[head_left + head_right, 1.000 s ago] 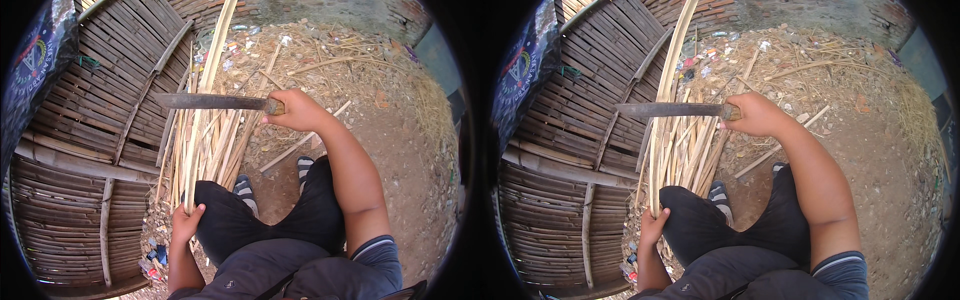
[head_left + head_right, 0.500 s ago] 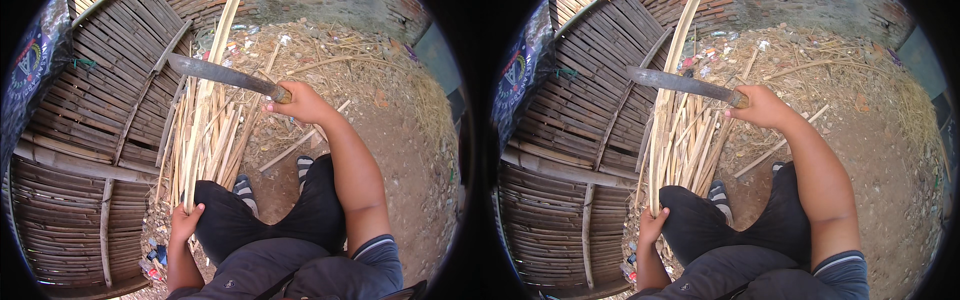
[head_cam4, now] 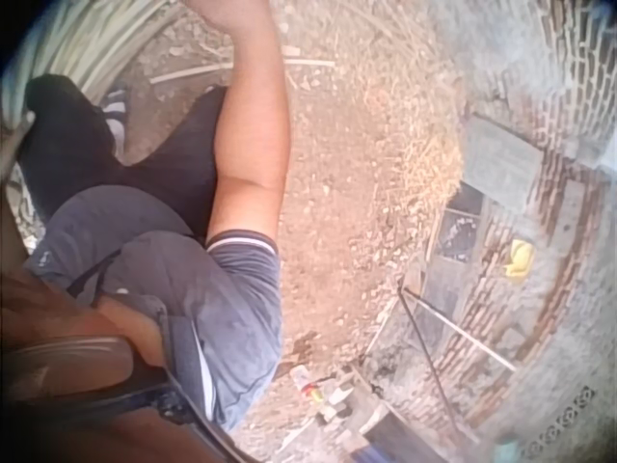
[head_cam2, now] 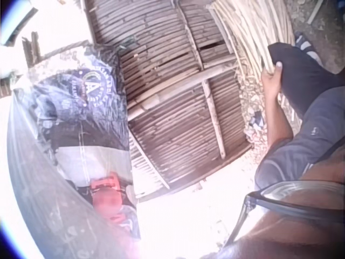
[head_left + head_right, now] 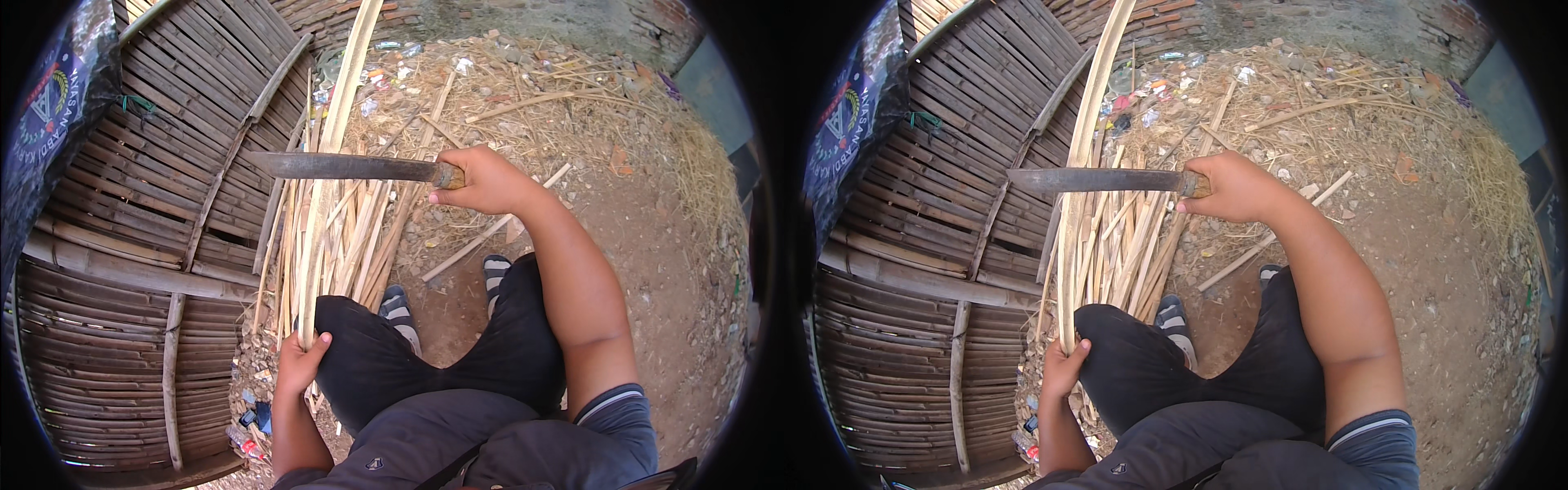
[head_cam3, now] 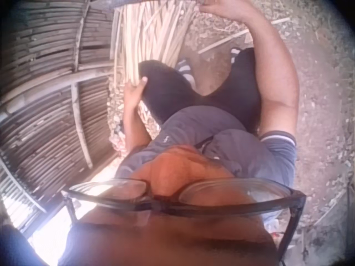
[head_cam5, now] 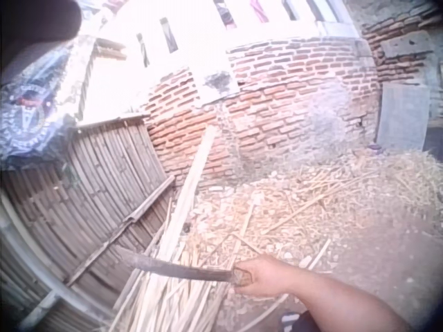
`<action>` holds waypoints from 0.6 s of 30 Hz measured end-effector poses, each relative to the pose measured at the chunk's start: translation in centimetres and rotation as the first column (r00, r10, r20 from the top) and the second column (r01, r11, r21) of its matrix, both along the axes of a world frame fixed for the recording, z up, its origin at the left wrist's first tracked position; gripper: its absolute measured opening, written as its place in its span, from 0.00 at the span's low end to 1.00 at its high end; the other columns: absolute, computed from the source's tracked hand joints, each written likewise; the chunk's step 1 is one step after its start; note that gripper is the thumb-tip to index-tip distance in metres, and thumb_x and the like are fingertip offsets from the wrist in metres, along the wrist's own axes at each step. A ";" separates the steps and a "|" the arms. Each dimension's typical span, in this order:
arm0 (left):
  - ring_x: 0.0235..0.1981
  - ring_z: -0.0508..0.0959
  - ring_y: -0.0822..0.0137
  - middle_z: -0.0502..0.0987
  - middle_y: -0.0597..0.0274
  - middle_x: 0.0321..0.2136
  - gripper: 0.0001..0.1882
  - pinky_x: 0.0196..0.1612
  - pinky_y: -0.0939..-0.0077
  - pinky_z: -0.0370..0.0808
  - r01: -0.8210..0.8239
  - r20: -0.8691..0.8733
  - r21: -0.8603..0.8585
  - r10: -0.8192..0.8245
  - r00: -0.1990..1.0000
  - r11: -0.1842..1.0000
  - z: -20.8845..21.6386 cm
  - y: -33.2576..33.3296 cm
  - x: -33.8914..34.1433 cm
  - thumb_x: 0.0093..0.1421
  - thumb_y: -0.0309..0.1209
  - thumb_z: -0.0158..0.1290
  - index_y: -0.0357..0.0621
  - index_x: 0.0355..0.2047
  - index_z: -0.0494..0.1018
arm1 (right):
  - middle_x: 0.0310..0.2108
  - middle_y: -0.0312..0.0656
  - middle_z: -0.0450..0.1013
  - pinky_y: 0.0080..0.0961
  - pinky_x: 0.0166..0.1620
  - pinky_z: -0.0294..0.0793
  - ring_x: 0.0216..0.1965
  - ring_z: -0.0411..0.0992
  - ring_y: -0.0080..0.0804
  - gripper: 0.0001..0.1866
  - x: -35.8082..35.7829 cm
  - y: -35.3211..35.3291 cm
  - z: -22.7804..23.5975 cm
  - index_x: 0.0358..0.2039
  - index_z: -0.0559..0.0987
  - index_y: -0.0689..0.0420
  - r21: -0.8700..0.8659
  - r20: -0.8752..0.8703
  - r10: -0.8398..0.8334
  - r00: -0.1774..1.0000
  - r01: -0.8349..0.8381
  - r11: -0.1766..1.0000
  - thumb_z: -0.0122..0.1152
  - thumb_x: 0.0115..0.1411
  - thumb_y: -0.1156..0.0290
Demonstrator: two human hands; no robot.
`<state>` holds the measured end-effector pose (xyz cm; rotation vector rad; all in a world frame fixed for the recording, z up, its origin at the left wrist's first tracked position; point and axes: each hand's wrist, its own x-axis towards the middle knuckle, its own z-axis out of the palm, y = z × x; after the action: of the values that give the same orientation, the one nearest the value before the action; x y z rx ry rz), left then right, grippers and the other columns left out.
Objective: The person is using a large knife to strip thin layers of bark from a long piece of bamboo, handling it by hand and moving the knife down its length.
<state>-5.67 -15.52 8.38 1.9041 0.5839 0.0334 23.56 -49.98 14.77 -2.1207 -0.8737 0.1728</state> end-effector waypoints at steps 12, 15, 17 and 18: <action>0.23 0.64 0.84 0.69 0.80 0.21 0.16 0.26 0.82 0.61 -0.008 0.009 -0.006 0.008 1.000 1.000 -0.3 0.2 0.2 0.65 0.38 0.67 0.49 0.27 0.71 | 0.19 0.37 0.74 0.29 0.28 0.71 0.19 0.70 0.24 0.20 1.0 -0.1 -2.4 0.46 0.82 0.60 0.154 0.122 -0.074 0.990 0.055 0.987 0.76 0.59 0.62; 0.23 0.64 0.84 0.69 0.80 0.21 0.16 0.26 0.82 0.62 -0.010 0.004 -0.012 0.010 1.000 1.000 -0.3 0.2 0.1 0.65 0.38 0.67 0.49 0.26 0.71 | 0.18 0.35 0.73 0.28 0.26 0.70 0.17 0.69 0.22 0.20 1.1 -0.3 -1.9 0.46 0.82 0.60 0.132 0.166 -0.067 0.984 0.045 0.990 0.76 0.59 0.62; 0.23 0.65 0.84 0.69 0.80 0.21 0.16 0.26 0.82 0.62 -0.019 0.010 -0.014 0.019 1.000 1.000 0.0 -0.1 0.0 0.65 0.38 0.67 0.49 0.26 0.71 | 0.23 0.41 0.75 0.31 0.31 0.72 0.23 0.73 0.30 0.22 0.7 -0.9 -0.5 0.46 0.82 0.60 0.111 0.051 -0.093 0.994 0.087 0.990 0.76 0.58 0.60; 0.23 0.65 0.84 0.69 0.80 0.21 0.16 0.26 0.83 0.62 -0.027 0.018 -0.015 0.027 0.999 1.000 0.1 -0.4 0.0 0.65 0.38 0.67 0.49 0.26 0.71 | 0.27 0.48 0.78 0.35 0.36 0.74 0.29 0.76 0.38 0.23 0.4 -1.2 0.1 0.47 0.82 0.60 0.116 -0.031 -0.121 0.992 0.124 0.985 0.76 0.58 0.58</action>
<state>-5.68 -15.93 8.48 1.8795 0.5960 0.0634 24.00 -51.14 14.92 -2.0510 -0.7188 0.0808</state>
